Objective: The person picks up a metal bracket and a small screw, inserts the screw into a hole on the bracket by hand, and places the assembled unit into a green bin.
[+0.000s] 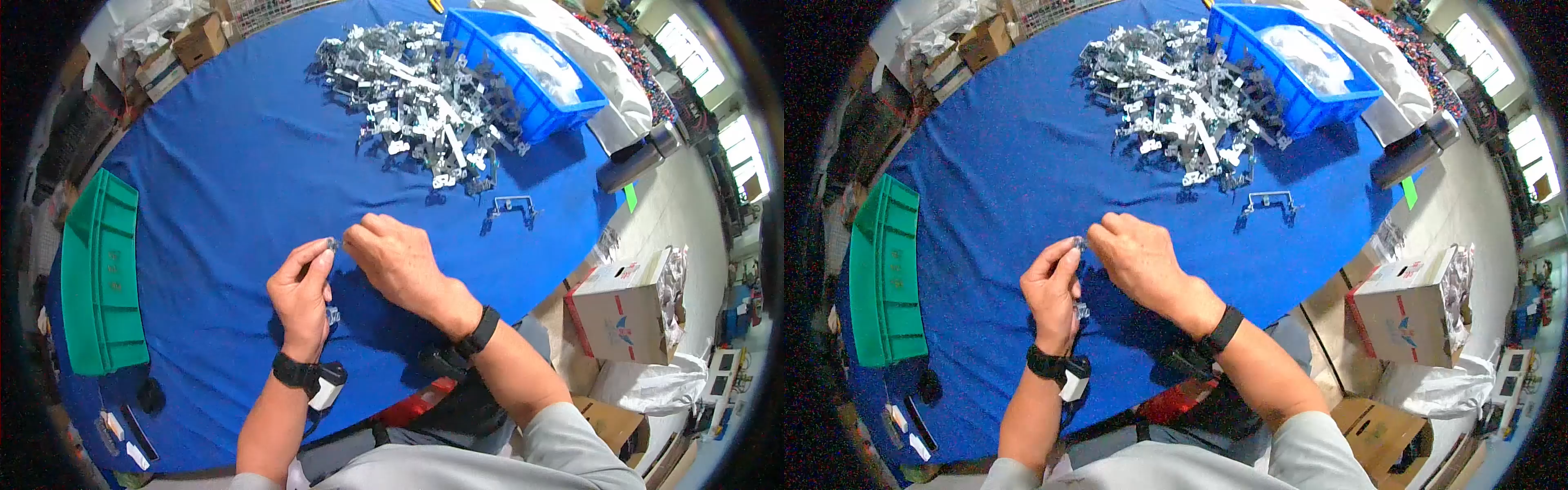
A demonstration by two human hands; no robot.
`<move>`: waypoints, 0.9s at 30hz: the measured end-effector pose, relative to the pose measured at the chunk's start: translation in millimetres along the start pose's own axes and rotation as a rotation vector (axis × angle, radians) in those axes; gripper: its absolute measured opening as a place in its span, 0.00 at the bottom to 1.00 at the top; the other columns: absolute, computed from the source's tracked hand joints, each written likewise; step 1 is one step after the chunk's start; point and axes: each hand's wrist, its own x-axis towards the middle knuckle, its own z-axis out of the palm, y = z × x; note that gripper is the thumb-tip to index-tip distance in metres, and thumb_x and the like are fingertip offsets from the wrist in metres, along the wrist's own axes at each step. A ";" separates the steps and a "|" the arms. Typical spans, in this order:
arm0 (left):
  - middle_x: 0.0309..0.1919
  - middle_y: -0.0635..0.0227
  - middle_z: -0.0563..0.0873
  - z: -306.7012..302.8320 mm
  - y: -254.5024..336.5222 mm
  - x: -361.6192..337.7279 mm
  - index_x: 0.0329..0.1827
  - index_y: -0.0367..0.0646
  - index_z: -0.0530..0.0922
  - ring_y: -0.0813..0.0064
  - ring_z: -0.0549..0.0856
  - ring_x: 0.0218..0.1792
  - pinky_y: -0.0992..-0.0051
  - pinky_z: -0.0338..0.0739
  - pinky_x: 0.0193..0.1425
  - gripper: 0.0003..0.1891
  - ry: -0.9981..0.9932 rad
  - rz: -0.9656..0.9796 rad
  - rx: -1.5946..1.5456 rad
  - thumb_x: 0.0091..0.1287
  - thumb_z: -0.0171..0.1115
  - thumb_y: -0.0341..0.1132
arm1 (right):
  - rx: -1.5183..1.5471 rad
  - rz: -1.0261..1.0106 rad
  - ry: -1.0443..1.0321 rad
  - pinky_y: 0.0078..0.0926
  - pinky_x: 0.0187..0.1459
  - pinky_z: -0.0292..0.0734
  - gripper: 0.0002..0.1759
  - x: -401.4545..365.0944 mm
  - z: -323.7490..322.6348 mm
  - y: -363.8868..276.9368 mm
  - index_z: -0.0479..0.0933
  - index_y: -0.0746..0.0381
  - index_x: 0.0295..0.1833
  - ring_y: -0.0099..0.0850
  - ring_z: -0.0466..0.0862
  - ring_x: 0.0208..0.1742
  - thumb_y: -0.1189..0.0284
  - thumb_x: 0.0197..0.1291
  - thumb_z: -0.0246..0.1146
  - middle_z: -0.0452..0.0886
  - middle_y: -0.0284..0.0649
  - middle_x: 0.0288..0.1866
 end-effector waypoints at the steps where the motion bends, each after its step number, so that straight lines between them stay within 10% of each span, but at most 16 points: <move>1: 0.37 0.67 0.88 0.9 -0.3 -0.2 0.48 0.35 0.86 0.90 0.75 0.21 0.88 0.68 0.20 0.08 -0.003 0.020 0.012 0.67 0.67 0.24 | 0.008 0.008 -0.006 0.41 0.30 0.75 0.06 -1.0 -0.5 -0.4 0.71 0.59 0.34 0.41 0.80 0.34 0.73 0.60 0.63 0.72 0.40 0.30; 27: 0.40 0.66 0.88 -1.5 -0.5 2.8 0.48 0.36 0.86 0.88 0.78 0.26 0.87 0.72 0.24 0.08 -0.041 0.031 -0.002 0.67 0.67 0.24 | 0.211 0.201 -0.016 0.48 0.27 0.72 0.18 1.5 4.6 0.7 0.70 0.64 0.29 0.52 0.80 0.28 0.65 0.68 0.62 0.77 0.51 0.26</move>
